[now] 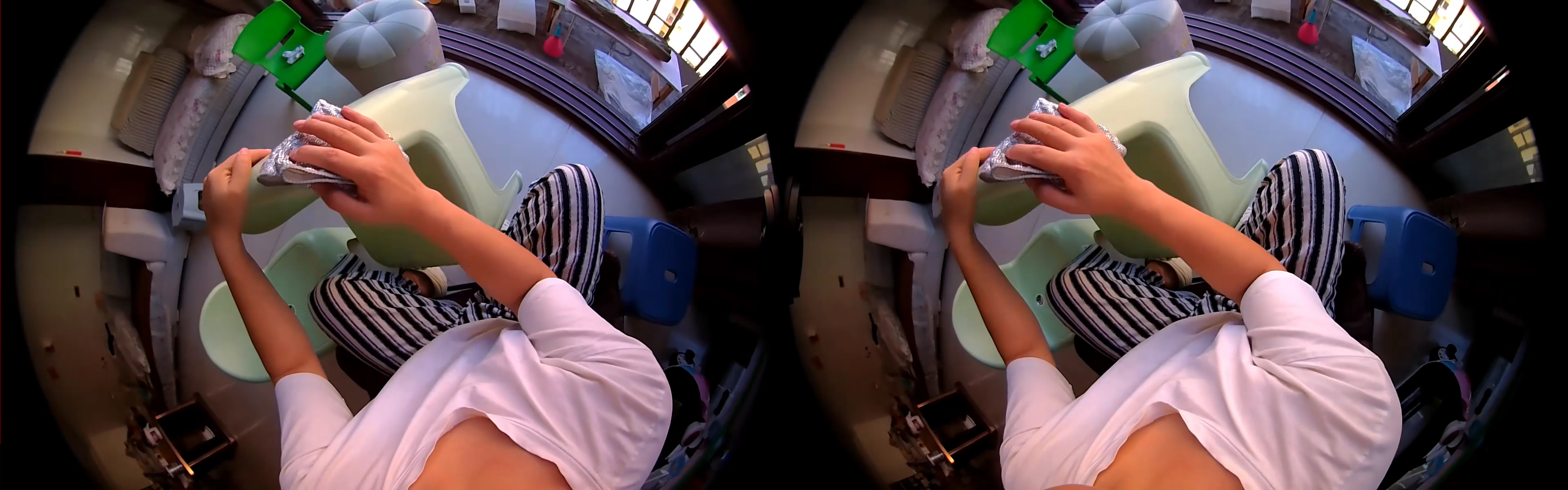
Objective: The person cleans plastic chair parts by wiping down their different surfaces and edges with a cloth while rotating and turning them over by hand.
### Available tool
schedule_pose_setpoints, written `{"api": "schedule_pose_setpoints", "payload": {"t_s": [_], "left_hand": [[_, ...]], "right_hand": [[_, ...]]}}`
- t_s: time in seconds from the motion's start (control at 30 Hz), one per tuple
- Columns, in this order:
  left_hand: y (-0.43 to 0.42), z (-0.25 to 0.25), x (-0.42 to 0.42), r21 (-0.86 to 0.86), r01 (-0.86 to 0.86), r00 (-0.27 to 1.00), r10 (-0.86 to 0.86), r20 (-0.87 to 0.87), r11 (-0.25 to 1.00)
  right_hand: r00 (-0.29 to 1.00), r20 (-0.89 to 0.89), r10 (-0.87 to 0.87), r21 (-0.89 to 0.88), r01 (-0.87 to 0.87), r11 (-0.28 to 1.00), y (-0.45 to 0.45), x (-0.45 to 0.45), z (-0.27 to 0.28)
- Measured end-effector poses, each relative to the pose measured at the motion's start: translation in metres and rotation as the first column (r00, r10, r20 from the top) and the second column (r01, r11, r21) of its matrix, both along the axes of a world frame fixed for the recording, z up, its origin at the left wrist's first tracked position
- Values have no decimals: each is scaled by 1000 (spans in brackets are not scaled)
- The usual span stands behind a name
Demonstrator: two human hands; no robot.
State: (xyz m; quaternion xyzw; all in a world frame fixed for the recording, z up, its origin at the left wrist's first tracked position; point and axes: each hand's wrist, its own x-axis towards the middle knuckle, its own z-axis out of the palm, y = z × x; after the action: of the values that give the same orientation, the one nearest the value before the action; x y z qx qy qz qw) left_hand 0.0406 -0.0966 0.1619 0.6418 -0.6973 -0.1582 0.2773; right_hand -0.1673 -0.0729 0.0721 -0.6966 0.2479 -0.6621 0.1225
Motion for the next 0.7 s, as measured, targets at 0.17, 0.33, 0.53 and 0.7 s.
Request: {"api": "schedule_pose_setpoints", "payload": {"t_s": [0.17, 0.33, 0.53, 0.7], "left_hand": [[-5, 0, 3, -18, 154, 987, -154, -50, 988], [-4, -2, 0, -49, 200, 976, -203, -73, 979], [-4, 3, -18, -69, 221, 975, -221, 3, 973], [13, 2, -22, -88, 252, 967, -254, -10, 964]], "right_hand": [[1000, 3, -20, 424, 17, 905, -63, -70, -80], [980, 48, -195, 758, 91, 646, -89, -104, -118], [973, -63, 220, 105, -212, 971, -21, -37, -3], [981, -89, 171, 581, -88, 809, -62, -83, -46]]}}
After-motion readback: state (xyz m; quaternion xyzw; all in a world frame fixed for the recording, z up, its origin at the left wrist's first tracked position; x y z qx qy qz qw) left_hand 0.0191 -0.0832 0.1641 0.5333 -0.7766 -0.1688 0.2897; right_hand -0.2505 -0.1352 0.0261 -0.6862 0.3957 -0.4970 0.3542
